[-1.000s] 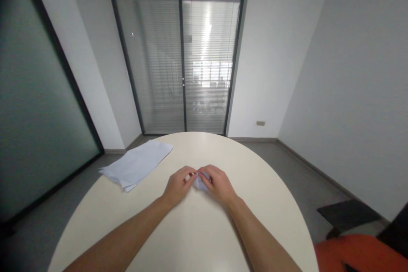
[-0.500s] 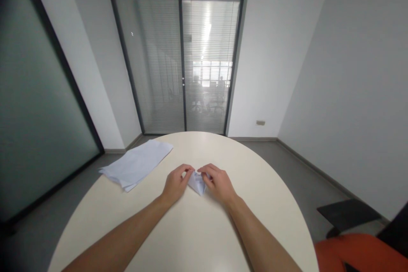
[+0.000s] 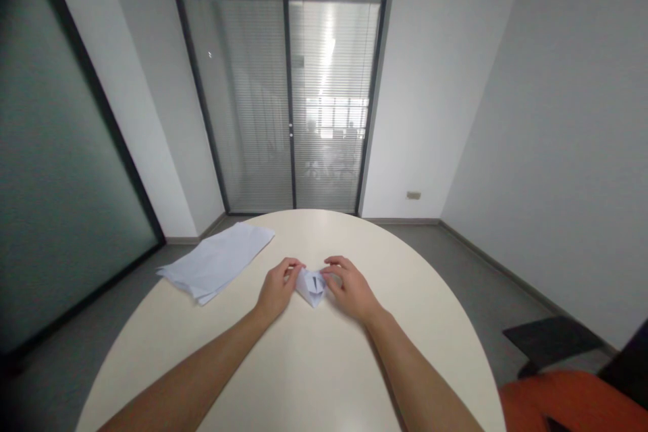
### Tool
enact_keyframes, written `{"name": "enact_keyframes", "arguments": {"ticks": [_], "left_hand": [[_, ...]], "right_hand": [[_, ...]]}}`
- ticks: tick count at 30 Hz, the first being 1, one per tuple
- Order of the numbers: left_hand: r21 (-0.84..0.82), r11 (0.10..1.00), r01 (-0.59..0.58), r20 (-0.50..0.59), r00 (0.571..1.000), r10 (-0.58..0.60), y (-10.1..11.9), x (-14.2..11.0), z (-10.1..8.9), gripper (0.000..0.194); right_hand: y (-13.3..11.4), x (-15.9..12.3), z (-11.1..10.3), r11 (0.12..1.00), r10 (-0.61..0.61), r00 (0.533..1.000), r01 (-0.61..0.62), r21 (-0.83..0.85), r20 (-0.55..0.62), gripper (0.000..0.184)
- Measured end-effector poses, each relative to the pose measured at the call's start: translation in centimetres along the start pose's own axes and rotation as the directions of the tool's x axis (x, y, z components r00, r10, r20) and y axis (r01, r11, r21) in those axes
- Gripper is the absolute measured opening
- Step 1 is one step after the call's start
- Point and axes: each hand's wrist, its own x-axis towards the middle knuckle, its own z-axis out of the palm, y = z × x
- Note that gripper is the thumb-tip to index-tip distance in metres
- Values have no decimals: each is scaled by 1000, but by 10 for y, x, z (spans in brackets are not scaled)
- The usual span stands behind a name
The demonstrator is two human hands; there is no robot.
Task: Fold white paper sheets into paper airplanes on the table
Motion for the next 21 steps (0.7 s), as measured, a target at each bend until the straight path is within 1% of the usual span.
{"name": "enact_keyframes", "arguments": {"ticks": [2, 4, 5, 8, 12, 16, 19, 21], "left_hand": [[-1, 1000, -7, 9, 1000, 7, 0, 0, 0, 19], [8, 1000, -23, 16, 1000, 23, 0, -1, 0, 19], [13, 999, -30, 16, 999, 30, 1, -1, 0, 19], [12, 999, -38, 19, 999, 38, 1, -1, -1, 19], [16, 999, -48, 32, 998, 47, 2, -1, 0, 19], [23, 998, -55, 55, 997, 53, 2, -1, -1, 19], [28, 998, -50, 69, 996, 48, 2, -2, -1, 20], [34, 999, -40, 78, 996, 38, 1, -2, -2, 21]], "right_hand": [[-5, 0, -4, 990, -111, 991, 117, -83, 69, 17], [-8, 0, -6, 973, -176, 976, 192, -131, 127, 25], [-10, 1, -6, 967, -188, 972, 208, -147, 144, 29], [-12, 2, -8, 955, -192, 966, 225, -195, 173, 30], [-15, 3, -7, 923, -208, 948, 272, -273, 242, 30], [-18, 3, -2, 912, -167, 939, 263, -315, 299, 26], [-19, 4, -4, 917, -144, 930, 254, -307, 339, 32], [-20, 4, -8, 917, -144, 929, 254, -306, 341, 38]]}}
